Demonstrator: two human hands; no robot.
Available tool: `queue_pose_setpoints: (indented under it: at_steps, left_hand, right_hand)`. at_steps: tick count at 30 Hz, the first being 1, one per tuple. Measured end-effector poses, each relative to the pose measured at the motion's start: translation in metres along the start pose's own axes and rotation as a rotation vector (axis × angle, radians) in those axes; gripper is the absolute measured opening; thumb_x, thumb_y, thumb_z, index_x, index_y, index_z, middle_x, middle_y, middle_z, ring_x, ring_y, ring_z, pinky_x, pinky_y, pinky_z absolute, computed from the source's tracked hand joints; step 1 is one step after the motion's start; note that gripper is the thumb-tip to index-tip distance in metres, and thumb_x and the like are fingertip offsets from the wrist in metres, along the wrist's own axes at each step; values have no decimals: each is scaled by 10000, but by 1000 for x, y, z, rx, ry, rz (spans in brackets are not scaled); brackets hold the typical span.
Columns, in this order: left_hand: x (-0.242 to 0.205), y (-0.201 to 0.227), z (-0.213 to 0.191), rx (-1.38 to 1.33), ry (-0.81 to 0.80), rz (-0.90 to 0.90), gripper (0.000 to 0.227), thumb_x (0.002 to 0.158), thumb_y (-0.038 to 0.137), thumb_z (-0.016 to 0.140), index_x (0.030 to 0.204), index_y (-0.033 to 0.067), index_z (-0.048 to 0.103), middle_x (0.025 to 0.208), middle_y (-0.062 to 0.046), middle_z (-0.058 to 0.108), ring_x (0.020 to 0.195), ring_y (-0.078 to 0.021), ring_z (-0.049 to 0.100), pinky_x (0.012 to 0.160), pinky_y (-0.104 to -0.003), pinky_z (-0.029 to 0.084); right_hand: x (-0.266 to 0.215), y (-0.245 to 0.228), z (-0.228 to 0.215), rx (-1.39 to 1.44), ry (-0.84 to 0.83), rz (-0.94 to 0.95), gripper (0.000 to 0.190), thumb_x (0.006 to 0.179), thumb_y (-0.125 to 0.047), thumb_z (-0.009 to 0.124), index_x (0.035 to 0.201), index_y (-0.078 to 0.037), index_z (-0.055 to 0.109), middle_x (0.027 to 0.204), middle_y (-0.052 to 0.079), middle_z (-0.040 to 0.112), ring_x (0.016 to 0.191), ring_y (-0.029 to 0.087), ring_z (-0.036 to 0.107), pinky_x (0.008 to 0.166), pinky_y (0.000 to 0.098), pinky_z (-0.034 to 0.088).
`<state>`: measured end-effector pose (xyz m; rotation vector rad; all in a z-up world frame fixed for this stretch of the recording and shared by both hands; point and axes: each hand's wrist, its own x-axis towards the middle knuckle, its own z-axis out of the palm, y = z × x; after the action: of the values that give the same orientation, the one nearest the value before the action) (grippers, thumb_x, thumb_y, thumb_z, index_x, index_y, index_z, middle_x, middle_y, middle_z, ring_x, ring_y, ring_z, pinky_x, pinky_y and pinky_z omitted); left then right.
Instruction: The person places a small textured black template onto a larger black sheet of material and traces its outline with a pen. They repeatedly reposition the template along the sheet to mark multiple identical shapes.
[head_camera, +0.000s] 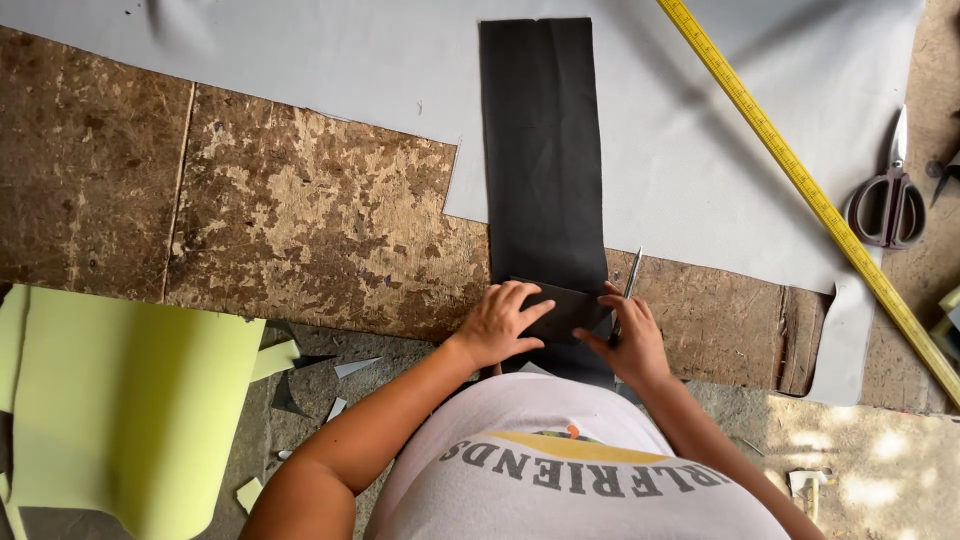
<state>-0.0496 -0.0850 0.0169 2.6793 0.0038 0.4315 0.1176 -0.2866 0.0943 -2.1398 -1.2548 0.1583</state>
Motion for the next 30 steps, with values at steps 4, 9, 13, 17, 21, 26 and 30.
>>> queue_pose_setpoints:
  at_steps: [4, 9, 13, 17, 21, 26, 30]
  left_hand:
    - [-21, -9, 2, 95, -11, -63, 622, 852, 566, 693, 1376, 242, 609, 1359, -106, 509, 1270, -294, 500, 932, -426, 432]
    - [-7, -7, -17, 86, 53, -225, 663, 920, 571, 639, 1464, 204, 544, 1551, -245, 398, 1456, -439, 370, 1010, -509, 429]
    - [3, -22, -20, 177, 105, -275, 645, 923, 582, 626, 1454, 222, 562, 1566, -248, 392, 1463, -442, 373, 1024, -511, 438]
    - [7, -37, -8, 200, 121, -294, 644, 889, 612, 634, 1441, 285, 573, 1543, -206, 414, 1444, -399, 413, 1010, -507, 453]
    - [5, -38, -8, 167, 150, -318, 642, 883, 609, 647, 1430, 278, 587, 1498, -207, 445, 1405, -401, 446, 1017, -515, 456]
    - [7, -36, -7, 174, 161, -336, 630, 892, 599, 645, 1437, 289, 580, 1502, -200, 444, 1407, -392, 446, 1015, -518, 459]
    - [8, -36, -6, 195, 149, -361, 626, 892, 608, 635, 1437, 307, 576, 1511, -189, 444, 1408, -379, 448, 1010, -513, 469]
  right_hand:
    - [-12, 3, 21, 21, -9, 17, 714, 643, -385, 929, 1187, -49, 612, 1433, 216, 602, 1205, 450, 610, 998, 517, 514]
    - [17, 6, 28, 135, 43, -1, 719, 681, -232, 926, 1267, -23, 565, 1561, 263, 446, 1335, 523, 488, 1008, 620, 497]
    - [37, 22, 42, 81, 106, -35, 677, 725, -304, 918, 1239, -13, 588, 1439, 237, 576, 1202, 483, 597, 978, 564, 519]
    - [40, 32, 51, 25, 94, 2, 675, 721, -380, 918, 1241, -68, 625, 1419, 172, 612, 1221, 428, 604, 1028, 516, 496]
    - [46, 32, 52, 55, 72, -4, 663, 741, -355, 910, 1271, -75, 629, 1441, 171, 601, 1212, 443, 604, 997, 542, 505]
    - [53, 28, 49, 54, 59, -6, 653, 748, -349, 907, 1270, -70, 631, 1438, 179, 601, 1192, 448, 612, 987, 544, 512]
    - [59, 25, 46, 50, 47, -19, 634, 759, -321, 900, 1265, -50, 631, 1422, 206, 603, 1181, 465, 612, 981, 558, 511]
